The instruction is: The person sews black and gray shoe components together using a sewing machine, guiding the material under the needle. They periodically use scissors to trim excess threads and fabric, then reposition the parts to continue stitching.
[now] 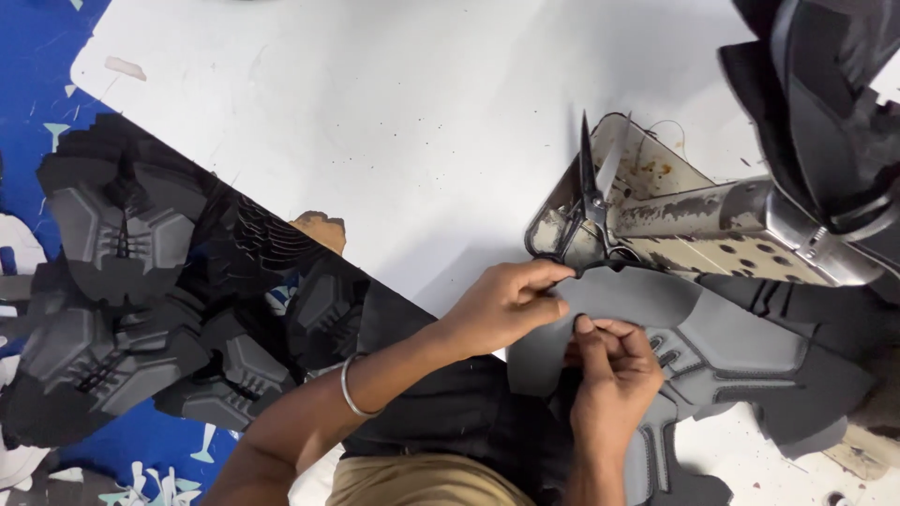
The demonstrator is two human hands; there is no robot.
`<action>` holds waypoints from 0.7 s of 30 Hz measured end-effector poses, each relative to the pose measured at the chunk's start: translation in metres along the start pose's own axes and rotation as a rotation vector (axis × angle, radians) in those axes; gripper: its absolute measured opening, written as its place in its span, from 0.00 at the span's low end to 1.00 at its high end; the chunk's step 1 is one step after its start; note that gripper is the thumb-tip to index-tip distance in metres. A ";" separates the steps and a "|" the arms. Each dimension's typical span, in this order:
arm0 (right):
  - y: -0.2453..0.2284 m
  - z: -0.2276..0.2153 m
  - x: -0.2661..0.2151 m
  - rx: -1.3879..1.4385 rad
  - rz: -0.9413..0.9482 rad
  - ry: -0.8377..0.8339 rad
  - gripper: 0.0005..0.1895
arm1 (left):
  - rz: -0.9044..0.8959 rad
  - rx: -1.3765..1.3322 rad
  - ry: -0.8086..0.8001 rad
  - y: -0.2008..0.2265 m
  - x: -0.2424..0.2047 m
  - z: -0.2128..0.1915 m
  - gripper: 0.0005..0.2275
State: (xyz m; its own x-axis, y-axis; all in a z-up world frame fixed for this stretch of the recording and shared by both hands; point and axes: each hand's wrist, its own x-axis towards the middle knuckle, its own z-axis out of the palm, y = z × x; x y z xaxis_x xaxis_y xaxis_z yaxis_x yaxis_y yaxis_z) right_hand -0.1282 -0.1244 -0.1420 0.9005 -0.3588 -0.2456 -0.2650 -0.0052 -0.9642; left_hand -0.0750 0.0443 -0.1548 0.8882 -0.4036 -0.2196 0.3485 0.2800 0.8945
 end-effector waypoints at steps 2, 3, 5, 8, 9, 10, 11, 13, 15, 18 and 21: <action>0.002 -0.002 -0.001 -0.039 -0.047 -0.029 0.06 | 0.066 0.500 0.150 0.015 0.000 0.008 0.18; 0.002 -0.006 -0.002 -0.039 -0.053 -0.024 0.06 | 0.073 0.500 0.145 0.017 -0.001 0.009 0.18; 0.002 -0.015 -0.003 -0.054 -0.046 -0.140 0.06 | 0.105 0.656 0.139 0.019 -0.002 0.011 0.17; -0.043 -0.018 -0.032 -0.086 -0.105 -0.087 0.11 | 0.372 0.497 0.036 0.033 -0.021 -0.009 0.13; -0.043 -0.027 -0.035 -0.090 -0.110 -0.089 0.11 | 0.377 0.493 0.039 0.046 -0.033 -0.030 0.13; -0.043 -0.035 -0.040 -0.112 -0.243 -0.017 0.09 | 0.382 0.497 0.078 0.058 -0.044 -0.052 0.11; -0.042 -0.045 -0.044 -0.134 -0.375 0.056 0.07 | 0.388 0.501 0.118 0.071 -0.055 -0.072 0.10; -0.042 -0.047 -0.028 -0.214 -0.394 0.074 0.08 | 0.364 0.528 0.414 0.081 -0.078 -0.118 0.07; -0.044 -0.042 -0.014 -0.294 -0.413 0.085 0.08 | 0.332 0.542 0.719 0.073 -0.091 -0.167 0.05; -0.049 -0.009 0.007 -0.650 -0.652 0.003 0.19 | 0.539 0.325 0.804 0.046 -0.098 -0.229 0.07; -0.055 0.028 0.017 -0.975 -0.736 -0.037 0.36 | 0.531 0.720 1.084 0.051 -0.100 -0.223 0.09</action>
State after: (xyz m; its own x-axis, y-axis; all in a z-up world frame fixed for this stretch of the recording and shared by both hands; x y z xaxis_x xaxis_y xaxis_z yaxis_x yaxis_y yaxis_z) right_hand -0.0887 -0.1041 -0.0962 0.9496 0.0516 0.3092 0.1790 -0.8990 -0.3998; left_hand -0.0789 0.2927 -0.1739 0.7655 0.5633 0.3109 -0.0315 -0.4498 0.8926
